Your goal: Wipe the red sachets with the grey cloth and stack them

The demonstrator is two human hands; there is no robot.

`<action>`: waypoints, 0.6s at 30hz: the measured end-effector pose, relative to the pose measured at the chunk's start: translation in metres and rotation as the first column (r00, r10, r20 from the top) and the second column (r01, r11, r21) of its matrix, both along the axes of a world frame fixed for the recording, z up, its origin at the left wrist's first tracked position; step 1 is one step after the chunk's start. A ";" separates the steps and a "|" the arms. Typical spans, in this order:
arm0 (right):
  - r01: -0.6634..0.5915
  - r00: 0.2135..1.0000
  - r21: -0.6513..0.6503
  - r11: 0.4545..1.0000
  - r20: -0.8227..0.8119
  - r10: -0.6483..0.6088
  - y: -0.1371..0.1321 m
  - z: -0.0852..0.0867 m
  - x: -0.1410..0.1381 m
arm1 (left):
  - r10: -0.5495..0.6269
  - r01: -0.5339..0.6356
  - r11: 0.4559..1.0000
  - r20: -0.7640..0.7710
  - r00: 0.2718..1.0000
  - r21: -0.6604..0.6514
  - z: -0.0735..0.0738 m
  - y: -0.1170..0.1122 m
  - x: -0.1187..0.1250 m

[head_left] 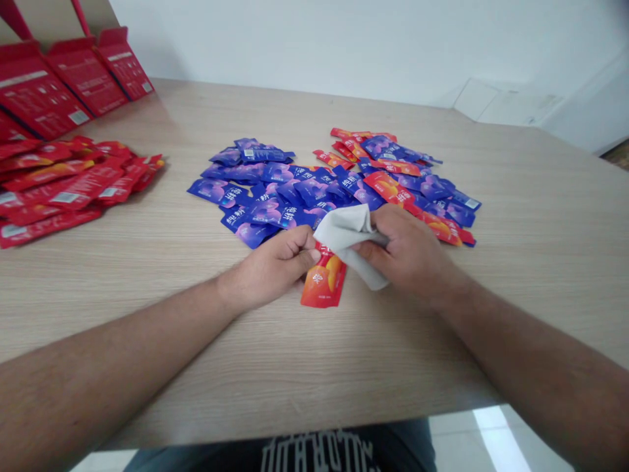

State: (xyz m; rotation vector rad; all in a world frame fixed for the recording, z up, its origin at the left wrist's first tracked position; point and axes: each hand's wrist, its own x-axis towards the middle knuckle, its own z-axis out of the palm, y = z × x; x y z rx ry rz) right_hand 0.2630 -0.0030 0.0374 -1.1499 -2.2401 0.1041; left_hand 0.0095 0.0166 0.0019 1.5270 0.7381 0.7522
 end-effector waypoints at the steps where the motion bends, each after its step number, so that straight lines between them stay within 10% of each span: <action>1: 0.024 1.000 0.009 1.000 -0.016 -0.024 0.002 0.000 0.001 | 0.002 -0.002 1.000 -0.002 1.000 -0.003 -0.001 0.000 0.000; 7: -0.206 0.967 -0.152 0.967 0.121 0.225 -0.010 0.001 -0.007 | 0.024 -0.024 1.000 -0.013 1.000 -0.016 0.004 -0.002 0.000; 14: 0.035 0.999 -0.026 0.999 0.012 -0.035 0.002 0.000 0.000 | 0.025 -0.024 0.999 0.017 1.000 -0.045 0.003 -0.001 0.001; 18: -0.202 0.963 -0.166 0.965 0.147 0.227 -0.011 0.001 -0.009 | 0.063 -0.063 0.998 -0.016 0.998 -0.009 0.008 -0.004 0.001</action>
